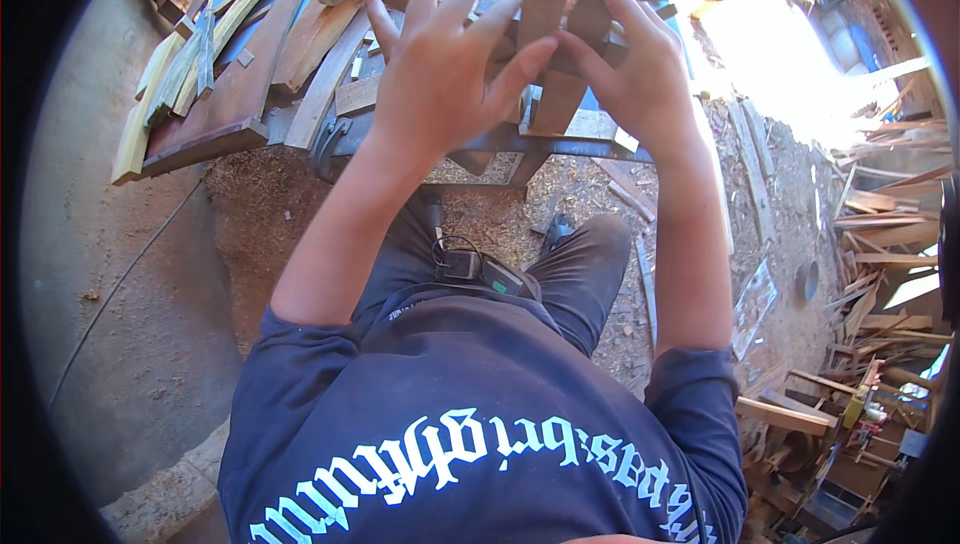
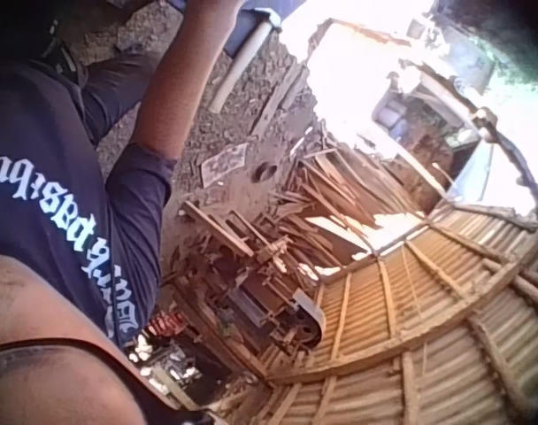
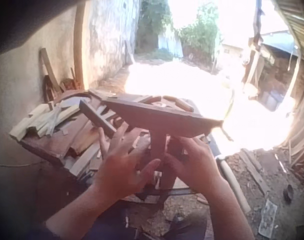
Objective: The person assembles wooden pieces into a sculpture by hammering them together.
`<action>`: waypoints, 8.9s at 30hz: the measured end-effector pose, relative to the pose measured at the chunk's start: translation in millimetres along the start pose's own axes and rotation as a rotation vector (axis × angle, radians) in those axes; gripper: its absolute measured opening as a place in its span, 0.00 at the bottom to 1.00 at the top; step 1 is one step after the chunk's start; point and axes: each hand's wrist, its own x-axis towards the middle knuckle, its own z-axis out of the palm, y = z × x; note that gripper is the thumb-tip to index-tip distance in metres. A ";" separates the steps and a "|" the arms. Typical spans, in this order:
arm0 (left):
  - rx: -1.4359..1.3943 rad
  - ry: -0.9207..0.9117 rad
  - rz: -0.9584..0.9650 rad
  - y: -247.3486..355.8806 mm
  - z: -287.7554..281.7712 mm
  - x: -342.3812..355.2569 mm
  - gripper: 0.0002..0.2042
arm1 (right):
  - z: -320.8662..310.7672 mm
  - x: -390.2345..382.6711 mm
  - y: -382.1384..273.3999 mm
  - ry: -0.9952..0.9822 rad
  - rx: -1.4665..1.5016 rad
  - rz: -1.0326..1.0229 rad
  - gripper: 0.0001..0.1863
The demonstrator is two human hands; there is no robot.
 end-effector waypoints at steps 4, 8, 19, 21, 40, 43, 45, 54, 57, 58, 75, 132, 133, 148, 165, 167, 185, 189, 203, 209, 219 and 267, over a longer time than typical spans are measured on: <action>-0.373 0.134 -0.012 -16.7 2.7 -45.5 0.16 | -1.6 2.2 -2.0 0.001 -0.048 -0.047 0.30; -0.639 0.028 -0.348 -20.1 18.5 -75.6 0.14 | -5.3 3.1 -0.5 -0.036 -0.001 0.057 0.30; -0.849 -0.106 -0.578 -4.3 32.0 -58.7 0.17 | -7.7 -0.6 -1.6 -0.042 0.143 0.258 0.28; -0.871 -0.076 -0.578 -3.0 31.1 -56.0 0.16 | -10.2 0.2 -4.6 -0.044 -0.014 0.183 0.27; -0.414 -0.124 -0.128 -7.3 21.7 28.2 0.22 | 3.2 -0.5 6.7 0.033 0.056 0.119 0.20; -0.439 -0.170 -0.112 -12.6 19.1 26.9 0.19 | -7.4 -4.8 1.8 0.025 0.061 0.102 0.20; -0.460 -0.145 -0.094 -9.1 16.4 27.8 0.17 | -14.8 -8.1 -1.2 0.018 0.323 0.223 0.21; -0.750 -0.311 -0.282 -18.4 4.3 28.7 0.13 | -12.6 -39.9 -3.2 0.089 0.433 0.050 0.13; -0.673 -0.457 -0.242 -31.1 -8.9 36.0 0.15 | -1.9 -49.8 -11.4 0.175 0.390 -0.005 0.12; -0.592 -0.479 -0.034 -37.2 -12.1 42.3 0.15 | 0.9 -53.5 -12.9 0.167 0.357 -0.028 0.12; -0.068 -0.690 0.181 -78.1 -38.5 5.8 0.47 | 26.1 -80.8 -48.0 0.269 0.303 -0.148 0.16; -0.154 -0.396 -0.077 -19.3 26.0 56.0 0.34 | -35.1 -36.1 46.1 0.068 0.483 0.029 0.11; -0.162 -0.389 -0.075 -20.0 23.4 55.1 0.33 | -34.8 -36.8 46.2 0.042 0.545 0.028 0.11; -0.375 -0.538 -0.079 -35.9 5.6 52.7 0.27 | -49.7 -63.4 38.6 0.387 0.589 0.541 0.13; -0.322 -0.617 -0.096 -32.7 1.9 57.2 0.29 | -2.8 -32.4 29.9 0.133 0.353 0.274 0.37; -0.363 -0.589 -0.112 -34.1 5.2 55.2 0.30 | -6.3 -32.6 29.2 0.068 0.351 0.316 0.35; -0.231 -0.566 -0.120 -24.3 1.6 54.5 0.32 | -10.1 -38.6 30.7 0.004 0.430 0.381 0.35; -0.130 -0.464 -0.047 -22.9 2.4 49.3 0.32 | -12.5 -52.5 42.8 0.138 0.420 0.224 0.32; -0.185 -0.581 -0.114 -16.4 -4.6 52.8 0.32 | 5.5 -67.1 26.1 0.236 0.558 0.435 0.23; -0.157 -0.618 -0.145 -12.8 -8.7 55.5 0.32 | 7.0 -69.7 23.2 0.231 0.540 0.451 0.23; -0.247 -0.507 -0.075 -19.4 7.7 54.2 0.30 | -28.8 -80.3 20.2 0.698 0.983 0.410 0.16; -0.143 -0.501 -0.077 -18.0 15.5 45.3 0.29 | -16.5 -15.8 8.8 -0.153 0.459 0.522 0.35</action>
